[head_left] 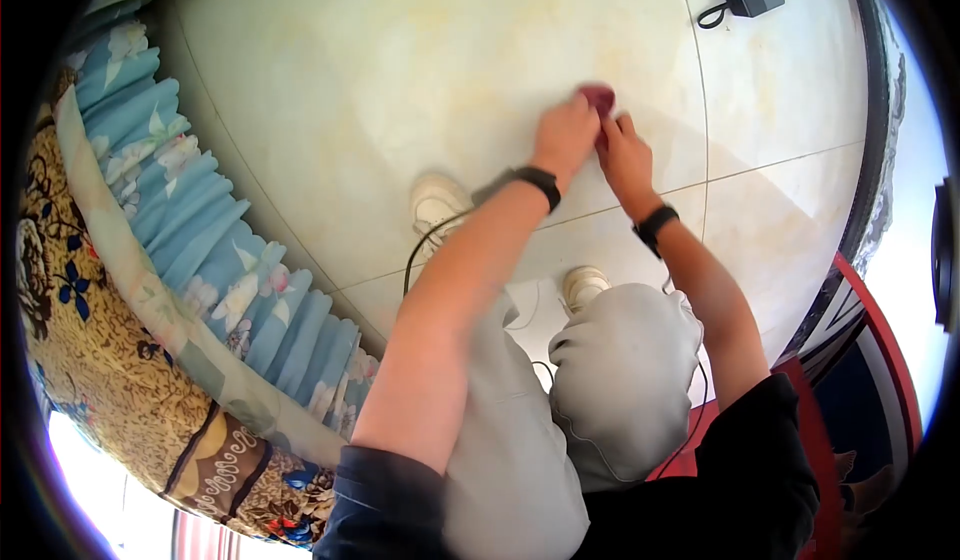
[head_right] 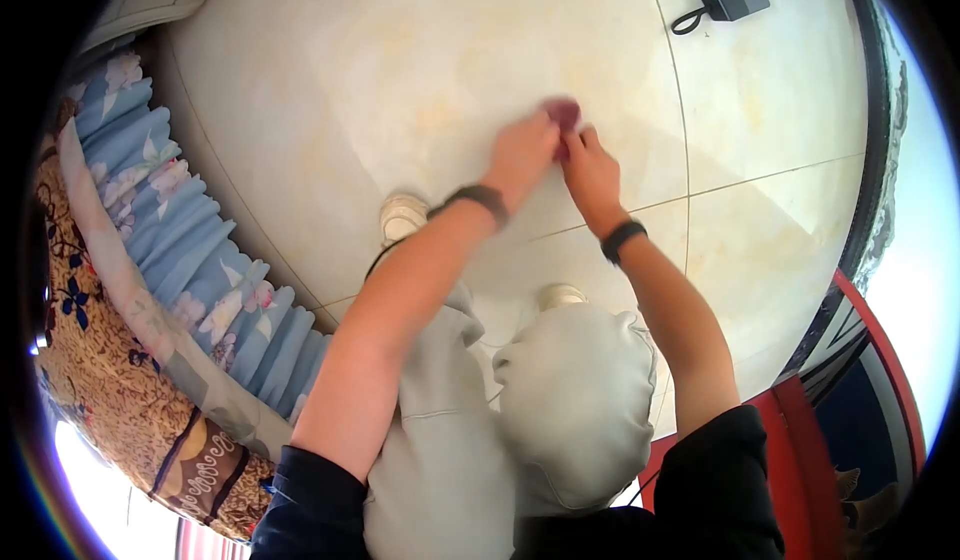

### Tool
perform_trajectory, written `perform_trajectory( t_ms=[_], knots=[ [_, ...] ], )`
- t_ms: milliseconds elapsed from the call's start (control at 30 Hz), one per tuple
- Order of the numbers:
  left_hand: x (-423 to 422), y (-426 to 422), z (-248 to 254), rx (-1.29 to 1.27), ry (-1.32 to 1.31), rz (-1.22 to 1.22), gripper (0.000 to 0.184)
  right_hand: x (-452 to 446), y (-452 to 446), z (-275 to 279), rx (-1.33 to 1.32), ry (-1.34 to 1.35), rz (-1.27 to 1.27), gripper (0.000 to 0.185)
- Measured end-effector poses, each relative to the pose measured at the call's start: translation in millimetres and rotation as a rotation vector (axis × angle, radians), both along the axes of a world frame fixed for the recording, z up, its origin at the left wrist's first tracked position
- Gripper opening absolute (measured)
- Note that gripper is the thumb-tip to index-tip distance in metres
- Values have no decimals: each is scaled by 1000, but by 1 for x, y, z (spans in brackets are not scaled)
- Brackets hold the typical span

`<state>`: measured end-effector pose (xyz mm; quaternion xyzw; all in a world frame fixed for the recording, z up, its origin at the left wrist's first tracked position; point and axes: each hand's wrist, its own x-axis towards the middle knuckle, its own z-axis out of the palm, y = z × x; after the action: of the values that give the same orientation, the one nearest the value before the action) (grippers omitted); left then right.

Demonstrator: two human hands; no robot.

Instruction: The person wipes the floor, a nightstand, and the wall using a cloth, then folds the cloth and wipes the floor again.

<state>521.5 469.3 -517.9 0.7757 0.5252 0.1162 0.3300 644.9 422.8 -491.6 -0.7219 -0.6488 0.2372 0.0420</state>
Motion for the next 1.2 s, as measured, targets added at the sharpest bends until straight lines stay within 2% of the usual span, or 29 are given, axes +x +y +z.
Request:
perform_trajectory(
  t_ms=[33,67,100,200,300,400,467,533,600,633,700,767,867,933,1000,1100,1167,1200],
  knots=[
    [1,-19,11,-102,24,-70,7,8,-26,4,-32,32,22,16],
    [-3,-44,4,25,77,-282,8,13,-50,6,-61,62,44,16],
    [-7,-67,-1,7,68,-385,7,14,-75,8,-91,91,73,16],
    [-20,-98,13,-122,218,-472,9,2,-110,9,-161,142,83,13],
    [-36,-82,13,-100,163,-464,8,1,-99,1,-89,117,157,14],
    [-37,-51,7,10,23,-223,5,6,-53,-4,-2,106,209,14],
    [-28,-24,-13,-12,-65,-56,4,9,-17,-11,52,77,200,11],
    [-13,20,0,130,38,-71,4,19,24,-12,140,18,164,9],
    [12,47,1,25,79,-63,15,40,49,-12,133,-2,90,13],
    [26,51,5,46,105,-90,13,47,48,-10,149,18,29,14],
    [54,43,-1,109,67,-107,7,57,39,-10,142,4,-79,16],
    [66,14,-1,58,56,-188,8,63,-1,-7,71,-58,-182,17],
    [59,-57,-8,-8,27,-291,11,65,-77,0,-20,-1,-87,12],
    [38,-98,10,-172,164,-479,11,58,-132,-1,-162,120,-31,13],
    [12,-130,11,-260,134,-669,9,35,-174,0,-233,147,21,15],
    [-3,-144,-2,-255,91,-660,8,16,-179,6,-165,151,-21,16],
    [-7,-137,-12,-439,-61,-461,10,16,-166,5,-132,165,-13,17],
    [-9,-121,-6,-356,-27,-495,10,17,-153,2,-117,162,1,18]
  ],
)
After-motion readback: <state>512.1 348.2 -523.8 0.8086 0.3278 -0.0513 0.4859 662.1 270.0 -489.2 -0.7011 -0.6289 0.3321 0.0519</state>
